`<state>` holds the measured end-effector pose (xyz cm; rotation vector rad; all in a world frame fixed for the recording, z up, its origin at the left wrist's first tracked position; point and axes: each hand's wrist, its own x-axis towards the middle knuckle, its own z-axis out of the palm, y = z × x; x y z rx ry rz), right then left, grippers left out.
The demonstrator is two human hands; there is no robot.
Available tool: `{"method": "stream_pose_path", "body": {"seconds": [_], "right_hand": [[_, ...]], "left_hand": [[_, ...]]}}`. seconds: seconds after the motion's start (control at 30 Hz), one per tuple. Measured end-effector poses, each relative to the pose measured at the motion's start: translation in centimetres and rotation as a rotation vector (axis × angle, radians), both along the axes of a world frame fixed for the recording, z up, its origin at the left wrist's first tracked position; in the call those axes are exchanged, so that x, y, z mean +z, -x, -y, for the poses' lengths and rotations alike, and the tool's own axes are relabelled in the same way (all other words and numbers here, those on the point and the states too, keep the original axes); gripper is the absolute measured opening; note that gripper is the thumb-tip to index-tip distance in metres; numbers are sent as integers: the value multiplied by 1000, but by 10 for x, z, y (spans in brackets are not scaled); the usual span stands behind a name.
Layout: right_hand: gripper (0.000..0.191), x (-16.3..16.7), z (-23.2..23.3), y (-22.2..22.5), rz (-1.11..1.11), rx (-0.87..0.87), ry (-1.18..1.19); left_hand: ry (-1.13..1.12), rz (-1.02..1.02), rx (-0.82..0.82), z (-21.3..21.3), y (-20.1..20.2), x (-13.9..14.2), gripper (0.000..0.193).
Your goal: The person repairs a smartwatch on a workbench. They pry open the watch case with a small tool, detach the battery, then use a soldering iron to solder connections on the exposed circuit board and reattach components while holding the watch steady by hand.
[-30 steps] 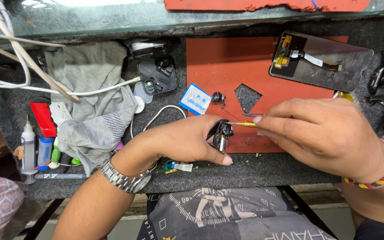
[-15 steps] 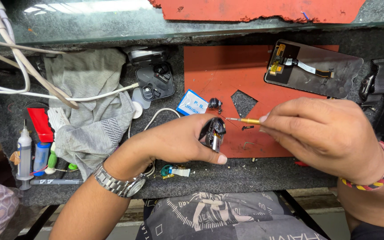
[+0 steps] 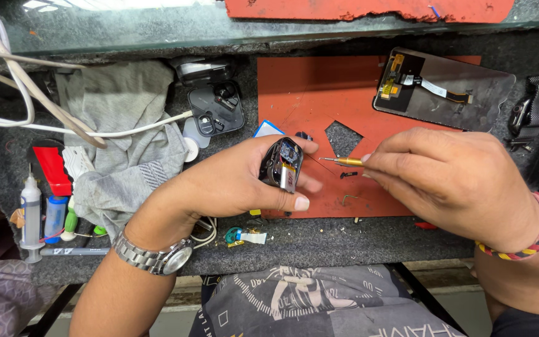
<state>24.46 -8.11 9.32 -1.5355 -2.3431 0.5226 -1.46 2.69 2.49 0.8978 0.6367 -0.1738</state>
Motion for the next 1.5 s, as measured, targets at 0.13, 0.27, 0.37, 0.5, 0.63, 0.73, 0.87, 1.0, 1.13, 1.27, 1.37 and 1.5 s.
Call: {"method": "stream_pose_path", "body": {"seconds": [0.13, 0.27, 0.37, 0.5, 0.63, 0.73, 0.87, 1.0, 1.13, 1.27, 1.37, 1.5], "right_hand": [[22, -2, 1, 3, -15, 16, -9], [21, -3, 2, 4, -13, 31, -22], [20, -3, 2, 4, -2, 35, -15], [20, 2, 1, 1, -17, 34, -7], [20, 4, 2, 2, -108, 51, -71], [21, 4, 2, 3, -154, 65, -88], [21, 2, 2, 5, -164, 67, -90], [20, 0, 4, 6, -182, 69, -71], [20, 0, 3, 6, -181, 74, -71], [20, 0, 4, 6, -168, 73, -53], [19, -1, 5, 6, -166, 67, -50], [23, -5, 8, 9, -9, -28, 90]], "left_hand": [[-78, 152, -34, 2, 0, -3, 80], [-166, 170, -71, 4, -1, -6, 78], [-227, 166, -93, 5, -3, -8, 76], [-232, 192, -97, 4, -2, -10, 75], [-124, 230, -73, 6, -2, -13, 76], [-140, 228, -88, 9, -5, -14, 73], [-150, 227, -119, 9, -7, -16, 69], [-127, 236, -122, 10, -7, -17, 61], [-88, 276, -110, 11, -8, -20, 55], [-53, 263, -106, 13, -9, -22, 52], [-75, 239, -107, 14, -9, -21, 47], [-273, 142, -116, 15, -11, -18, 46]]}}
